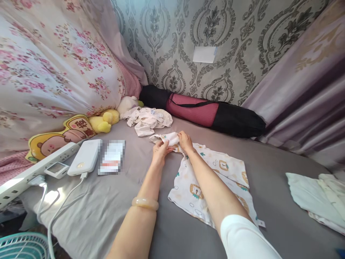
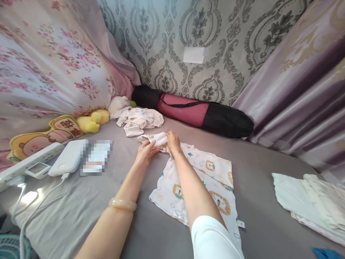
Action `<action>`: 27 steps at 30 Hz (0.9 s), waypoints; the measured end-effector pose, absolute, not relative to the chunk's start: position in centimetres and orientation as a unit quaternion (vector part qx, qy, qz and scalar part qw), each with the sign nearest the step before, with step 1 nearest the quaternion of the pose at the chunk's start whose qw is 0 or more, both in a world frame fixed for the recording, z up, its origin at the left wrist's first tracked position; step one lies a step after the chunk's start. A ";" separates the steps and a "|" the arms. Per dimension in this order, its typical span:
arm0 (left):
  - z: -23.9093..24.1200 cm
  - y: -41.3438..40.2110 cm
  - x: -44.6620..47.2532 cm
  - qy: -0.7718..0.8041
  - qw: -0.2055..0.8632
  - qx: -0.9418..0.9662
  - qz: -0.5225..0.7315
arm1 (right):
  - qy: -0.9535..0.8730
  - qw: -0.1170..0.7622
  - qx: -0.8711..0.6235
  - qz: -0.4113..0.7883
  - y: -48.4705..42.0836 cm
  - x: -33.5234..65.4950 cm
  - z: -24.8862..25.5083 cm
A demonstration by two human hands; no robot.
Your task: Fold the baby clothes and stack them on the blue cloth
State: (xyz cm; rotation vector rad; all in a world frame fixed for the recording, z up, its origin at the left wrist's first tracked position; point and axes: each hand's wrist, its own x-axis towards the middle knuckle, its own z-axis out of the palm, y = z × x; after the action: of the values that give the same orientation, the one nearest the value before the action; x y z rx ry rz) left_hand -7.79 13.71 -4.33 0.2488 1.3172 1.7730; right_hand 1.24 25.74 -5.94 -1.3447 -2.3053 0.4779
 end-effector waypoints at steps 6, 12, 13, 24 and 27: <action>-4.5 13.3 -8.1 0.561 0.396 0.131 0.715 | -0.844 0.214 -0.465 0.160 25.5 1.2 -6.4; -4.0 14.1 -8.0 0.433 0.420 0.070 0.795 | -0.841 0.195 -0.484 0.140 24.8 1.0 -6.5; -3.9 14.2 -8.0 0.407 0.435 0.043 0.802 | -0.840 0.195 -0.487 0.137 24.6 1.0 -6.5; -3.5 14.5 -8.9 0.374 0.474 -0.050 0.796 | -0.871 0.176 -0.425 0.173 24.1 2.7 -6.3; -3.4 15.0 -9.2 0.399 0.484 -0.074 0.776 | -0.886 0.180 -0.386 0.182 23.8 3.4 -7.0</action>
State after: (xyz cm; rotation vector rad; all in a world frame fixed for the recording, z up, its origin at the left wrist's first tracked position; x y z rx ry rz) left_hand -9.24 15.03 -3.42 -0.1794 0.9709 1.8887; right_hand 3.40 23.84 -7.02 -1.0911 -2.5046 0.5154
